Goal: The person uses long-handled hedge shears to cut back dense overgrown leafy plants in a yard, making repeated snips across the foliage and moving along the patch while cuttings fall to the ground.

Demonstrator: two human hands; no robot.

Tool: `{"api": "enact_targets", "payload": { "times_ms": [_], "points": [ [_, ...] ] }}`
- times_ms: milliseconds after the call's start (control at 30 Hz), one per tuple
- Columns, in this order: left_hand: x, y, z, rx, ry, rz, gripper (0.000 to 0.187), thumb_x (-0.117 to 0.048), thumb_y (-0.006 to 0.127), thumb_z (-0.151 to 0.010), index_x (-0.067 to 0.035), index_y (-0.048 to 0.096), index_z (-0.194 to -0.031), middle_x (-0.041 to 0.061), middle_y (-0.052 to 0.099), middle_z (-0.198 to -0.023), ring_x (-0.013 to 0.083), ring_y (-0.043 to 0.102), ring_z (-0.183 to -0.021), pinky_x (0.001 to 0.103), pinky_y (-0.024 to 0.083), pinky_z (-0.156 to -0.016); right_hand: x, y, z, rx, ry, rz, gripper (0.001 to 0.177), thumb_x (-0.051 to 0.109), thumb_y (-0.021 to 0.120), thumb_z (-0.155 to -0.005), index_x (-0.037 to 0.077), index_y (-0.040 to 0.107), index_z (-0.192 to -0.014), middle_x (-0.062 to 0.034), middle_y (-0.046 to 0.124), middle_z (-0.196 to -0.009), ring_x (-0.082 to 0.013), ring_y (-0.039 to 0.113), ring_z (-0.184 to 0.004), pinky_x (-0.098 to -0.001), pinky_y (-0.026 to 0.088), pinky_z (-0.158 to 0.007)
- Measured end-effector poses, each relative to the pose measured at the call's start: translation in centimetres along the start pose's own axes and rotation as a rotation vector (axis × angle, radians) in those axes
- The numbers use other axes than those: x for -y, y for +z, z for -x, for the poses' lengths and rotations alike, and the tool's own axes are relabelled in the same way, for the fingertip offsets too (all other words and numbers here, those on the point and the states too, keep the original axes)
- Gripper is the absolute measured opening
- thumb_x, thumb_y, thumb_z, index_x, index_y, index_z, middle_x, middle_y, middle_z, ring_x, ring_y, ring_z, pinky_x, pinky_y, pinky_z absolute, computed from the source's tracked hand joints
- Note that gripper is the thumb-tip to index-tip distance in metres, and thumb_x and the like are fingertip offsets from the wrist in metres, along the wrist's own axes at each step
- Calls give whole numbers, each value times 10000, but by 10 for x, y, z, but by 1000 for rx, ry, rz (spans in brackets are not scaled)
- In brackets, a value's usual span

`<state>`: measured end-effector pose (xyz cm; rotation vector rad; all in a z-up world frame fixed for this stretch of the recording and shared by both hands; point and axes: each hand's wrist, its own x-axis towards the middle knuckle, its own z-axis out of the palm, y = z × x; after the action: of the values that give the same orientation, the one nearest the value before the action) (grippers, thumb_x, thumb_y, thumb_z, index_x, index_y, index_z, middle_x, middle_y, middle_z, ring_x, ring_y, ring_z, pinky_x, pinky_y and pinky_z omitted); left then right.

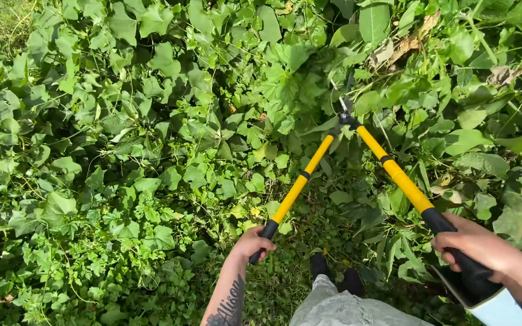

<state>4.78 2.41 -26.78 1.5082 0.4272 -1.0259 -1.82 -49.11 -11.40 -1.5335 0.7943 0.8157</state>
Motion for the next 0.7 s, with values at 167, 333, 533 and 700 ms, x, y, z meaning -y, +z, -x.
{"api": "enact_targets", "payload": {
  "times_ms": [167,333,533,700],
  "points": [
    [-34,-14,29,-18,-71,-179,477,8,813,-717,-65,597,-1136,30,620,-641,124,546,-423,295,441,-387,-80,4,6,47,27,-250,395,47,681,-824,14,488,-1167,-101,516,-682,-204,486,-478,-369,410,-411],
    [-80,-14,109,-19,-109,-367,461,-45,822,-729,-75,621,-1143,21,593,-619,109,540,-425,281,443,-396,-176,-8,-7,252,-9,-399,699,-14,708,-864,135,370,-1457,-104,526,-737,-198,524,-514,-364,447,-429],
    [-79,-41,145,-112,-151,-487,461,-43,830,-707,-56,664,-1136,19,630,-629,120,549,-432,274,443,-414,-239,-19,-1,234,237,-356,816,5,718,-776,224,364,-1478,-166,569,-749,-226,481,-507,-356,377,-486],
    [-125,-6,149,-117,-188,-630,549,-30,798,-693,-125,693,-1224,5,637,-635,106,567,-457,262,463,-439,-288,-45,-1,138,268,-210,738,25,762,-773,111,458,-1440,-140,552,-745,-243,519,-618,-375,396,-592]
  ]
}}
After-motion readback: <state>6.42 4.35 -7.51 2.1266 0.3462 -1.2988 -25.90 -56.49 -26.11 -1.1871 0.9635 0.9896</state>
